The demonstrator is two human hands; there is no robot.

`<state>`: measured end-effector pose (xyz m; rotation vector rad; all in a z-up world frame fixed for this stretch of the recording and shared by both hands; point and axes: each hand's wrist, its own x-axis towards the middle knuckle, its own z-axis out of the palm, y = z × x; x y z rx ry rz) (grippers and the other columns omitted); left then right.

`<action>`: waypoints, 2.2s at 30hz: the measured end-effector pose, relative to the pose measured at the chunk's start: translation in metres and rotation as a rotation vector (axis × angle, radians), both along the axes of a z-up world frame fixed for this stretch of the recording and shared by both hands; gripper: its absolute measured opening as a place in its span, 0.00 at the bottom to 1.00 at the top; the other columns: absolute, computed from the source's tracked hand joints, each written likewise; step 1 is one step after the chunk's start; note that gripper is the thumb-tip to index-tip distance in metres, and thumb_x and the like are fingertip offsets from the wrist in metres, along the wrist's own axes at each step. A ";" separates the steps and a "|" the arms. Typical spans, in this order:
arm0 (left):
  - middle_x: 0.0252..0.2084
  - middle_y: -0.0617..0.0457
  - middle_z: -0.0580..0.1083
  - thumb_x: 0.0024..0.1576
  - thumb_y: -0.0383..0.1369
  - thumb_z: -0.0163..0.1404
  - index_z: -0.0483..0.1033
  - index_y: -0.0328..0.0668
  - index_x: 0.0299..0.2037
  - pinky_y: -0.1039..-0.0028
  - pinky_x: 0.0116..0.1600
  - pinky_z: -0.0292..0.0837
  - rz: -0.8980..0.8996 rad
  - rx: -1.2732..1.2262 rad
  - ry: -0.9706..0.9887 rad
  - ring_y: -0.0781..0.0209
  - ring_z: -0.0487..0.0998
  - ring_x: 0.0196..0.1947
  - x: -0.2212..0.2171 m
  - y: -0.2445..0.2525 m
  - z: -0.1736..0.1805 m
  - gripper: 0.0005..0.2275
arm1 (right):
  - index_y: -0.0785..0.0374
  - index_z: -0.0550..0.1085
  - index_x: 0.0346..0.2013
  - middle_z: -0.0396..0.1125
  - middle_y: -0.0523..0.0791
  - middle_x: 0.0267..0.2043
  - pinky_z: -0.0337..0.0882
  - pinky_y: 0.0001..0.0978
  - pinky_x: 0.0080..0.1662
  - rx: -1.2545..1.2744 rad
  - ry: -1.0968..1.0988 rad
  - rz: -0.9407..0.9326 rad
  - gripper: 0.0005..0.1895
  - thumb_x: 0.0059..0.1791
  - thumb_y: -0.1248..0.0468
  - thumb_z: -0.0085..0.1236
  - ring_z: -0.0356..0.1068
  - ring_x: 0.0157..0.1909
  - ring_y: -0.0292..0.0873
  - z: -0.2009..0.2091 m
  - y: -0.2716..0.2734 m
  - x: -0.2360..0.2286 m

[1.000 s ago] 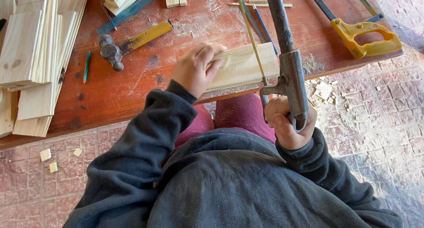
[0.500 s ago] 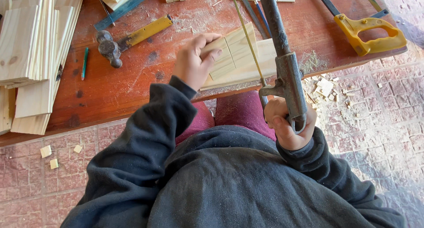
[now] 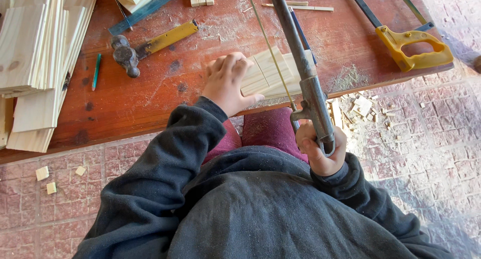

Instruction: The person uses a yellow-handled hacksaw to cut a small wooden plank on a workbench. They then switch to a black-handled hacksaw and continue cutting the same plank, producing wood shavings.

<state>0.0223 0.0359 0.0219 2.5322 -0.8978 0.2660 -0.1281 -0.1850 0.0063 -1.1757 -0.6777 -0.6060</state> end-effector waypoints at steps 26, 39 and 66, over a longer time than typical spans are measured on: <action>0.58 0.53 0.67 0.47 0.55 0.63 0.72 0.54 0.52 0.56 0.62 0.65 -0.071 -0.179 -0.231 0.46 0.69 0.60 -0.006 -0.022 -0.032 0.27 | 0.68 0.70 0.24 0.61 0.45 0.14 0.70 0.33 0.24 -0.023 0.149 -0.060 0.07 0.46 0.70 0.51 0.65 0.16 0.41 -0.030 0.009 -0.012; 0.57 0.46 0.70 0.52 0.55 0.64 0.73 0.46 0.48 0.53 0.59 0.65 -0.114 -0.214 -0.225 0.45 0.69 0.54 -0.012 -0.019 -0.014 0.26 | 0.66 0.63 0.29 0.52 0.45 0.15 0.58 0.30 0.25 -0.026 0.414 -0.114 0.10 0.54 0.65 0.44 0.54 0.17 0.39 0.016 0.028 -0.025; 0.58 0.54 0.68 0.41 0.56 0.66 0.72 0.53 0.52 0.56 0.56 0.70 -0.029 -0.200 -0.118 0.47 0.69 0.57 -0.005 -0.023 -0.031 0.31 | 0.69 0.67 0.20 0.57 0.46 0.13 0.68 0.33 0.24 -0.008 0.372 -0.077 0.13 0.50 0.74 0.50 0.64 0.14 0.42 0.010 0.017 0.021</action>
